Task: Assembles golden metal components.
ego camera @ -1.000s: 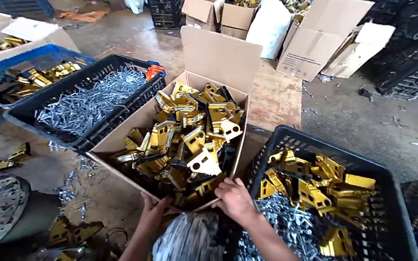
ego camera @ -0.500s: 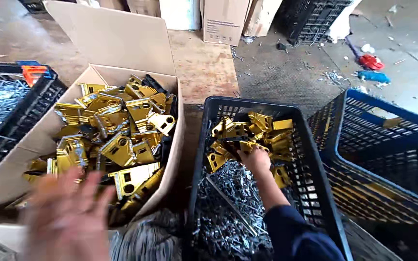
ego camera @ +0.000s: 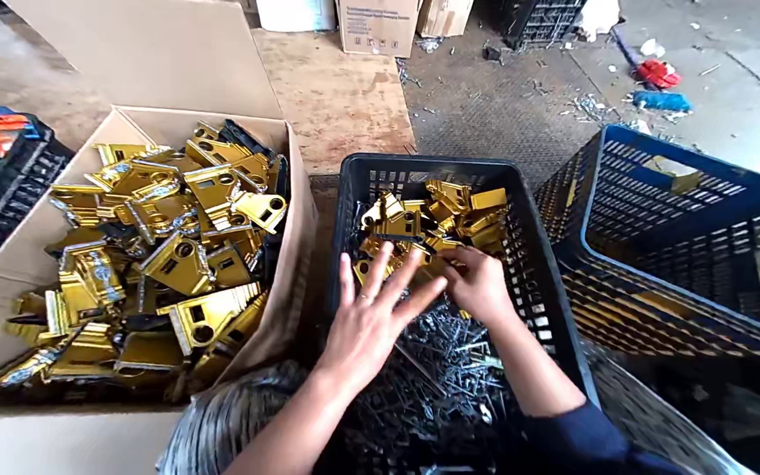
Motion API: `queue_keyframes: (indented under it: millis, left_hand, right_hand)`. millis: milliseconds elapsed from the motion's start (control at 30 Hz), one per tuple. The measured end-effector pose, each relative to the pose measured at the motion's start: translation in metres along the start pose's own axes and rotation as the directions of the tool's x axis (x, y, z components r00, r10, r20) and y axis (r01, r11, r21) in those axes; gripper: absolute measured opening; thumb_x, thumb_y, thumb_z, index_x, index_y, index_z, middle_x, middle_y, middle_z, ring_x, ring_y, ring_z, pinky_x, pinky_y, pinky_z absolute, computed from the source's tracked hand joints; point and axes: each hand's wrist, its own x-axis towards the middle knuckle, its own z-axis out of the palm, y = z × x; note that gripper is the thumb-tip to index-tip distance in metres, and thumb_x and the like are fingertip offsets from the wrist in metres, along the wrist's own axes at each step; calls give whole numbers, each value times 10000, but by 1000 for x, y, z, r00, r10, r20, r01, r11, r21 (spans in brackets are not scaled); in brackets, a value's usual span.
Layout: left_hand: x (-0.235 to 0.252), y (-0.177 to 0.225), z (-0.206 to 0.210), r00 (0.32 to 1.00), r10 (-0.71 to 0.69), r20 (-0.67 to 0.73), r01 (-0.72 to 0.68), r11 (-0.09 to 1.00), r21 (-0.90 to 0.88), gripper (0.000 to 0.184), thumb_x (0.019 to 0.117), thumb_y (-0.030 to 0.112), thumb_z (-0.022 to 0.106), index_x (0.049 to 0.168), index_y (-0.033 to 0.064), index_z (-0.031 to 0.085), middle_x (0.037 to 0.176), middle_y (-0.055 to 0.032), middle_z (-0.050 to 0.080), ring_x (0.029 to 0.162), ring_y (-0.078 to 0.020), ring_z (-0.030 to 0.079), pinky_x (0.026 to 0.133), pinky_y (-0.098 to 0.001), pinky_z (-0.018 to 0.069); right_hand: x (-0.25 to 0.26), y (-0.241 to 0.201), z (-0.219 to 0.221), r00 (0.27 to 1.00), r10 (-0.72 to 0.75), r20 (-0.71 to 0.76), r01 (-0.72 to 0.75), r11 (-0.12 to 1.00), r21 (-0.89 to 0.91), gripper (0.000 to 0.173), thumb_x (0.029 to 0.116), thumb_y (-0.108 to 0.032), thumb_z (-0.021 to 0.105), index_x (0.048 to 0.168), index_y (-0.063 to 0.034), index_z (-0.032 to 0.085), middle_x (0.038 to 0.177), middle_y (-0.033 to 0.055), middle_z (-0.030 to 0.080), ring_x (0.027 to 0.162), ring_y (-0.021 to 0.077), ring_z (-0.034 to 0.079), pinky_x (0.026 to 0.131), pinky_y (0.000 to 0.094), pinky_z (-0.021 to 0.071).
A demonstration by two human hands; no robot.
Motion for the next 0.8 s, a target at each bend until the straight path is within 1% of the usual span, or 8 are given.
queue_keyframes:
  millis: [100,233,333,433,533,600,700,800]
  left_hand:
    - [9,-2,-2,977,196,-78,-196,981,9,667,920,97,681,1472,432,516,1567,59,474,1529,-343,279,1050,-864,126]
    - [12,-16,-12,979,200,-47,-204,974,-100,506,909,413,730,1399,362,617,1485,29,564,1471,-289,403,1118,-825,109]
    - [6,-15,-1,971,-96,219,141,970,-197,967,740,616,820,1567,320,415,1552,-134,462,1125,-272,669,950,-542,529]
    - [12,-19,-4,788,-317,528,512,813,-277,979,812,471,837,1612,250,318,1200,-166,695,980,-370,696,867,-577,546]
    - [16,-33,-15,744,-443,500,640,688,-343,593,871,408,808,1407,235,621,1026,-108,744,964,-285,707,893,-556,545]
    - [14,-45,-16,779,-557,288,616,597,-514,410,847,344,843,1213,193,739,981,-15,763,913,-162,730,857,-457,599]
    - [16,-49,-16,599,-780,182,435,126,-892,215,889,191,805,1062,69,765,976,-56,756,835,-162,732,742,-361,634]
    - [21,-37,-23,417,-812,408,23,-440,-898,282,1023,260,617,1215,54,601,1132,-122,680,970,-239,711,818,-382,621]
  right_hand:
    - [-6,-35,-6,986,-1,169,-78,885,460,181,951,-73,589,1012,-65,758,759,12,705,560,65,625,531,257,561]
    - [-2,-37,17,864,39,503,-452,503,737,242,983,-16,462,945,-54,698,630,-19,612,480,17,530,466,176,474]
    - [-8,-40,43,817,21,576,-508,497,703,183,974,5,504,912,-74,657,594,-54,566,455,2,493,458,162,452]
    - [-9,-35,56,837,120,535,-515,506,692,163,995,2,516,953,-16,673,663,-6,607,484,27,514,483,184,475]
    - [7,2,57,848,334,412,-418,899,131,206,1028,-155,599,1126,-14,713,892,73,709,619,123,627,593,287,556]
    - [12,33,72,771,517,372,-360,836,-414,374,985,-328,627,1187,-29,728,1156,215,714,1051,356,700,915,585,547]
    - [-10,57,105,737,568,367,-298,759,-578,423,994,-389,598,1249,-66,695,1295,237,658,1232,445,612,975,684,482]
    - [-23,52,98,793,489,362,-286,825,-488,322,997,-315,599,1223,-129,732,1249,165,703,1220,385,634,1004,625,489]
